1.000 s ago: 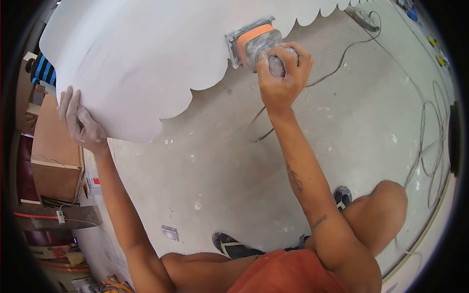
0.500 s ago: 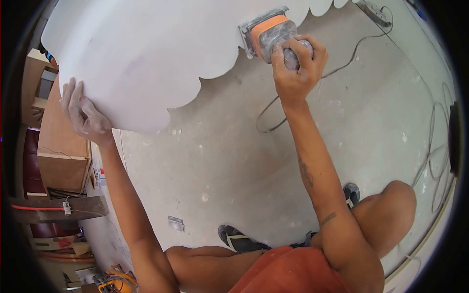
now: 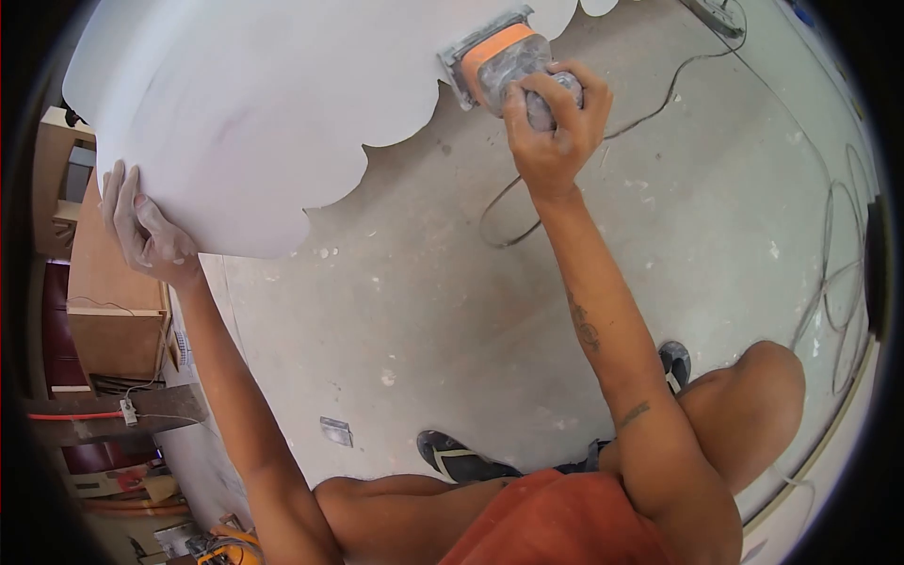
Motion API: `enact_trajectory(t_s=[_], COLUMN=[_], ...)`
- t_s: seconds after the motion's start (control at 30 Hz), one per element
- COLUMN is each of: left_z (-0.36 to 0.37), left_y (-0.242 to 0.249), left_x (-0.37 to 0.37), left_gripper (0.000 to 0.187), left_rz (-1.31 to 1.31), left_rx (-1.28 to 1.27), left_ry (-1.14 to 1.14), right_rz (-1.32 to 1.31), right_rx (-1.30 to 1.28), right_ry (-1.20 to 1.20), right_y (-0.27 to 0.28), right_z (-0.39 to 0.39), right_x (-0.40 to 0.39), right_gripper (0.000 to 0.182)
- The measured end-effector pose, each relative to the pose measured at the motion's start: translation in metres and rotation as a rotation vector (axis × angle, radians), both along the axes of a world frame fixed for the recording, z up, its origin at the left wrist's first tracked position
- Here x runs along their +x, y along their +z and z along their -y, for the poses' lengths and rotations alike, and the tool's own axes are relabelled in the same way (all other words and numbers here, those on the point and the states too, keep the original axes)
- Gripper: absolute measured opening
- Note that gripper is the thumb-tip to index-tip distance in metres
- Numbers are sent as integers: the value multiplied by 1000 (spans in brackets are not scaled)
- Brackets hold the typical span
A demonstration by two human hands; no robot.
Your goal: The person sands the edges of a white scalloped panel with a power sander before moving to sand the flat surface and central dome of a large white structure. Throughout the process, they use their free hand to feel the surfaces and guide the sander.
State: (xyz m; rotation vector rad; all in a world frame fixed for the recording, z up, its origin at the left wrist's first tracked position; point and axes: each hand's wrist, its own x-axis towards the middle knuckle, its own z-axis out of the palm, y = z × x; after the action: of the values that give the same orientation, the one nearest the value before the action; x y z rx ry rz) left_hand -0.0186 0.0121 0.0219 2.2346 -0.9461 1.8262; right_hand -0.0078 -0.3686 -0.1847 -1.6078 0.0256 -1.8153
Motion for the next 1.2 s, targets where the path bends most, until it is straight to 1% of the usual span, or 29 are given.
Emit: enact_trajectory(t_s=[0.1, 0.2, 0.3, 0.33, 0.37, 0.4, 0.43, 0.47, 0.53, 0.6, 0.7, 0.73, 0.8, 0.83, 0.9, 0.93, 1.0, 1.03, 1.1, 1.13, 1.2], left_z=[-1, -1, -4, -4, -4, -2, 1, 3, 1, -1, -1, -5, -10, -8, -5, -8, -14, -12, -2, 2, 15], left_y=[-1, 1, 2, 2, 2, 1, 0, 1, 1, 2, -1, -1, -3, -5, -8, -8, -5, -7, -17, -29, -67], left_x=[-2, -1, 1, 1, 1, 1, 1, -1, 0, 3, 5, 5, 8, 8, 7, 9, 7, 1, -9, -18, -43], left_gripper=[38, 38, 37, 37, 37, 37, 37, 37, 38, 38, 40, 40, 41, 41, 42, 42, 44, 44, 39, 39, 31], left_rz=[-4, -5, 13, 14, 11, 7, 5, 3, 12, 21, 43, 52, 45, 55, 64, 74, 94, 111, 108, 117, -24], left_rx=[26, 27, 30, 37, 44, 45, 28, 13, 21, 24, 2, -14, -3, -18, -214, -223, -106, -113, -14, -22, -126], left_ry=[45, 57, 2, 8, 12, 10, 9, 10, -2, -5, -73, -46, -120, -101, -174, -155, -33, -18, 90, 101, 107], right_rz=[-25, 25, 43, -37, -122, -126, -70, -14, 36, -22, -23, -24, -38, -60, -20, 8, 21, 16, 20, 3, 7], right_rx=[58, 118, 132, 130, 127, 128, 135, 144, 106, 60, -19, -47, -66, -63, -103, -125, -138, -139, -206, -264, -313], right_ry=[-16, -32, -39, -5, 27, 25, -11, -46, 4, 37, 81, 94, 141, 165, 166, 151, 176, 180, 204, 216, 242], right_y=[-10, 7, 35, 48, 55, 58, 64, 67, 58, 48, 34, 34, 35, 37, 49, 56, 77, 87, 106, 111, 112], right_z=[15, 34, 38, 31, 22, 10, -5, -15, -32, -55, -76, -82, -93, -98, -105, -110, -122, -128, -139, -144, -154], right_x=[8, 23, 24, 14, 6, 2, 0, -3, -9, -20, -30, -34, -42, -45, -44, -45, -50, -53, -62, -67, -74], right_gripper=[27, 27, 27, 34, 48, 48, 35, 28, 30, 32, 33, 33, 33, 33, 34, 34, 34, 33, 31, 30, 29])
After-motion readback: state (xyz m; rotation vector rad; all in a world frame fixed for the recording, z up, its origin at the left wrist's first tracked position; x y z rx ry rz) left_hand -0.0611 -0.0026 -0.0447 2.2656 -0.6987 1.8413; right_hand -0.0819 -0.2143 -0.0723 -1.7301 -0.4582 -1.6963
